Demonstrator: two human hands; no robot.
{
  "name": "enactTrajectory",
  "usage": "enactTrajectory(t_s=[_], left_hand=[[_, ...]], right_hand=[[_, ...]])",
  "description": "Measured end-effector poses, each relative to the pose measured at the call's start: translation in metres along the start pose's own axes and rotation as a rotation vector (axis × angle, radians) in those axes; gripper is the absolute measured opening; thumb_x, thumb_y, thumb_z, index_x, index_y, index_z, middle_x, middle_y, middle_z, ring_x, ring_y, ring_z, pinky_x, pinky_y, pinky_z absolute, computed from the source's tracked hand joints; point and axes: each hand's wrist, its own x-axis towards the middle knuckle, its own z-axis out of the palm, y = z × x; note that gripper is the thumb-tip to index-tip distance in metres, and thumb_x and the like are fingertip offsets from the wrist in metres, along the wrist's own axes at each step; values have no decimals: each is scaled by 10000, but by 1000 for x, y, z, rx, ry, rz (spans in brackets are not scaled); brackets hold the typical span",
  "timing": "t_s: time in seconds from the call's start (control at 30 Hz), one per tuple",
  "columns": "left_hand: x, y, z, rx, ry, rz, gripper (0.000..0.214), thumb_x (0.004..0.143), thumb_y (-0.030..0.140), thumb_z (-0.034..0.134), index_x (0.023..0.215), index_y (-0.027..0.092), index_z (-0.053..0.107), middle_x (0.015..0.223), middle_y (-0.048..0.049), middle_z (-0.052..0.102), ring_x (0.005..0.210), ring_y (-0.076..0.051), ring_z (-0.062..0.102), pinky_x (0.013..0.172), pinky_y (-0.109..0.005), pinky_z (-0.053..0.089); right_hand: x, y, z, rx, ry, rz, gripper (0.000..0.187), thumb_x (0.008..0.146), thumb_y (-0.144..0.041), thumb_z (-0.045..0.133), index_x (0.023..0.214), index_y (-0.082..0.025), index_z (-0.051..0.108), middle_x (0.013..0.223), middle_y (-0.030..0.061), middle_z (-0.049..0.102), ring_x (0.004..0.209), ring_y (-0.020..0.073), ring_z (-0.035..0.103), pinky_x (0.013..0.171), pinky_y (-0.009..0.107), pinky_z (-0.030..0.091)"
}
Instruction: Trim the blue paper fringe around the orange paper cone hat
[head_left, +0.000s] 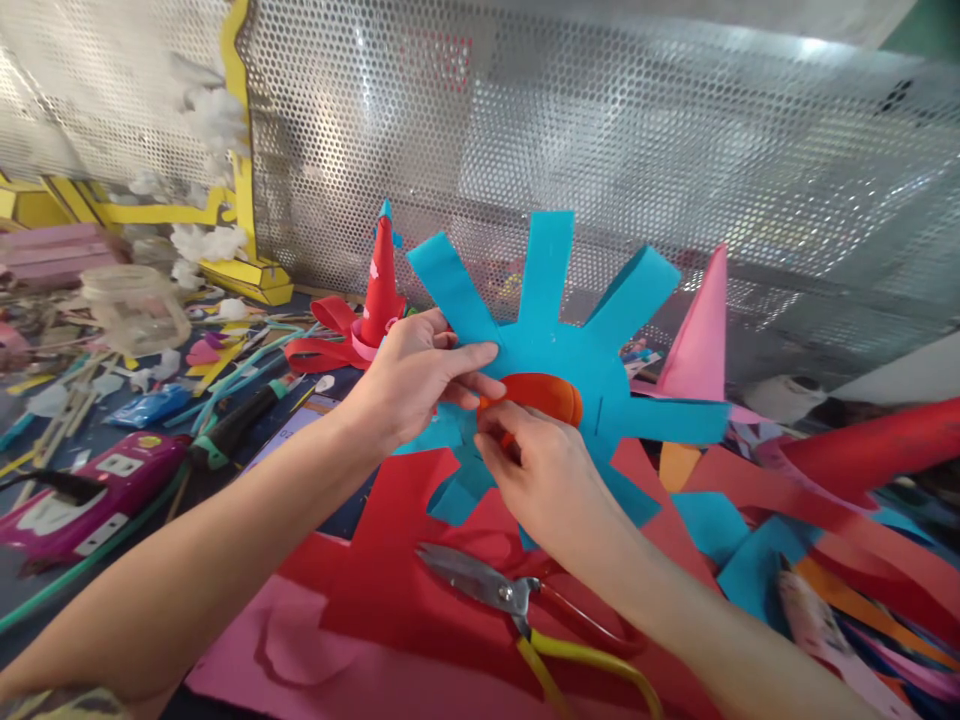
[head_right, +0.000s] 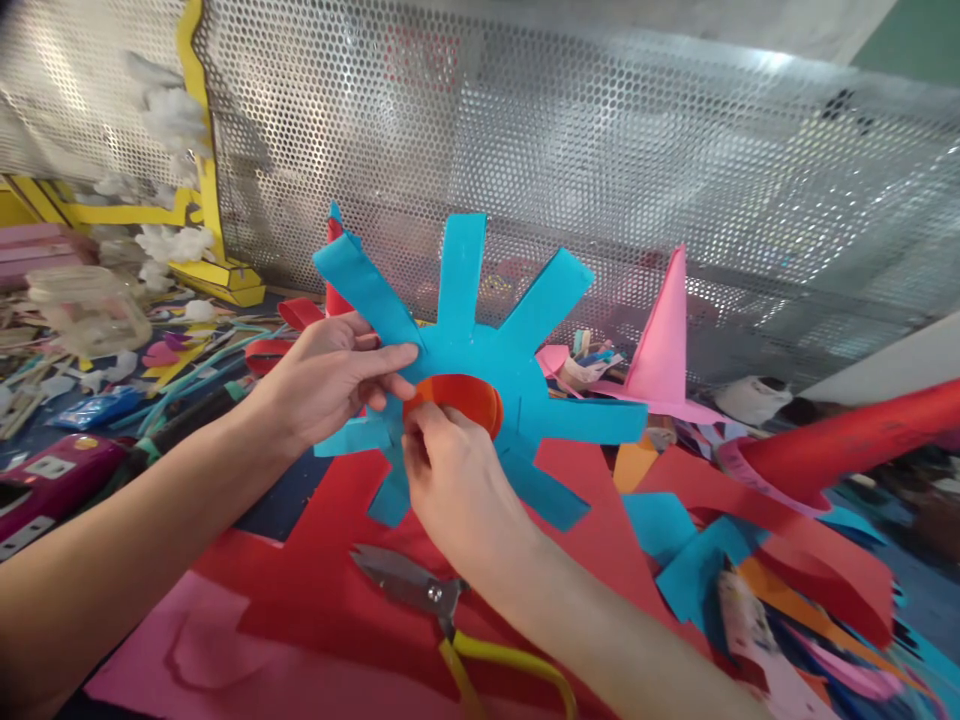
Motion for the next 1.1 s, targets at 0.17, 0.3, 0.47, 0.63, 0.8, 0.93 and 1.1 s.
enactTrajectory(t_s=[0.17,0.3,0.47,0.63,0.8,0.93,1.1], left_hand=[[0,-1,0,-20,-12,14,118,866,89,645,827,146,549,564,37,625,445,-90,630,397,-137,446],[0,-1,2,-14,-13,-1,117,885,88,632,830,149,548,554,29,633,419,-82,611,389,-127,433],[1,-1,5,-35,11,-4,124,878,40,625,840,140,562,592,38,626,459,-87,642,398,-130,451],[1,-4,7,-79,13,30,133,879,19,615,835,128,553,614,32,616,505,-109,668,398,-145,475],[2,-6,10,-83,6,16,202,882,-4,596,783,147,507,585,63,574,493,-107,666,418,-151,491],[2,-6,10,-85,12,22,227,889,-5,586,764,154,482,582,71,555,511,-112,676,425,-154,493],[3,-8,11,-117,-3,28,245,885,-10,588,759,161,466,573,84,535,508,-118,679,421,-157,499]], right_hand=[[1,-1,-1,191,-54,112,91,959,-129,557,887,-165,600,490,-72,474,378,100,451,439,233,349],[5,-1,1,242,-80,150,98,975,-178,537,898,-159,594,499,-52,507,392,115,486,398,223,347],[3,1,2,215,-70,123,170,982,-248,455,932,-159,591,542,-27,517,414,124,482,411,238,338],[6,4,10,71,33,79,97,860,-241,594,873,-146,578,632,9,562,468,134,488,470,261,322],[8,9,15,-50,83,18,73,831,-194,545,774,-151,555,580,-2,514,443,125,442,482,260,299],[6,8,12,-101,98,-34,101,807,-151,496,833,-135,593,599,-12,532,415,105,427,466,245,292],[6,10,15,-169,150,-87,100,842,-216,546,799,-129,571,624,15,551,486,139,503,480,246,319]])
